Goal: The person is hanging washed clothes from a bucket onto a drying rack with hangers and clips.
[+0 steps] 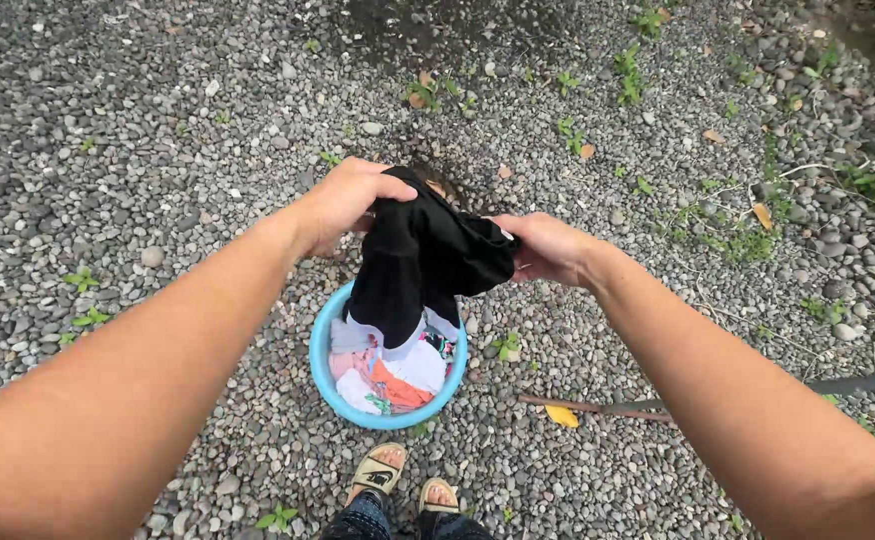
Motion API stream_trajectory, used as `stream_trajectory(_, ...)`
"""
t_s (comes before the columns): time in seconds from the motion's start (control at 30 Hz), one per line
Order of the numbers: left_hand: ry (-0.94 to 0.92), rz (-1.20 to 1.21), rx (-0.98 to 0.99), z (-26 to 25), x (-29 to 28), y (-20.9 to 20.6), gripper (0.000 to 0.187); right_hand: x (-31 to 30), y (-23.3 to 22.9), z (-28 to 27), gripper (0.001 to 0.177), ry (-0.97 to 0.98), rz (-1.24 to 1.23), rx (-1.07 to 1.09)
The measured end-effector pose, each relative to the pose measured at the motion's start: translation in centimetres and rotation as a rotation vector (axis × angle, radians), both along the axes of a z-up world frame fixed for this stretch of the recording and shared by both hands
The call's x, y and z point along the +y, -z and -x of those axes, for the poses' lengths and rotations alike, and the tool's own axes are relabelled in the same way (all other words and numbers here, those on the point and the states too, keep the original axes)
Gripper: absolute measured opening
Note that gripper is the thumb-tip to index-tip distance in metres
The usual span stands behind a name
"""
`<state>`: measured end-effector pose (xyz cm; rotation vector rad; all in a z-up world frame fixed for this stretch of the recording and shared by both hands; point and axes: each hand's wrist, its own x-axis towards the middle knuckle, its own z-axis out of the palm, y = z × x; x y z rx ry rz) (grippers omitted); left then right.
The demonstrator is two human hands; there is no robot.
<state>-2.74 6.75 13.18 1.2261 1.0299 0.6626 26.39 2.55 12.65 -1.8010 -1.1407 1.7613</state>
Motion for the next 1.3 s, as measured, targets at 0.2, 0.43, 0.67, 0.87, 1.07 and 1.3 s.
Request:
stream_trajectory(0.2,-0.050,-0.052,-0.165,-0.4,1.2,-4.9,0.015,1.5,1.0,-0.5,0.033,-0.147,0.089,-0.041)
stream_trajectory(0.43,-0.052,-0.188,-0.204,0.3,2.5,-8.1,0.011,0.0,1.4,-3.4,0.025,-0.032,-0.074,-0.077)
stream_trajectory(0.67,0.000,-0.314,0.162,-0.3,3.5,-5.4,0.019,-1.8,-7.8,-4.3,0.037,0.199,-0.100,0.183)
stream_trajectory(0.87,0.085,-0.409,0.408,-1.8,3.3,-5.7,0.036,-2.9,-11.0,-4.2,0.047,0.228,-0.075,0.576)
stream_trajectory(1.07,0.143,-0.634,0.653,-3.6,5.1,-4.6,0.046,-2.7,-11.7,-7.5,0.036,0.124,-0.139,0.633)
stream_trajectory(1.3,0.274,-0.776,0.819,-4.7,6.2,-0.8,0.053,-5.5,-17.9,-6.3,0.032,-0.011,-0.303,0.420)
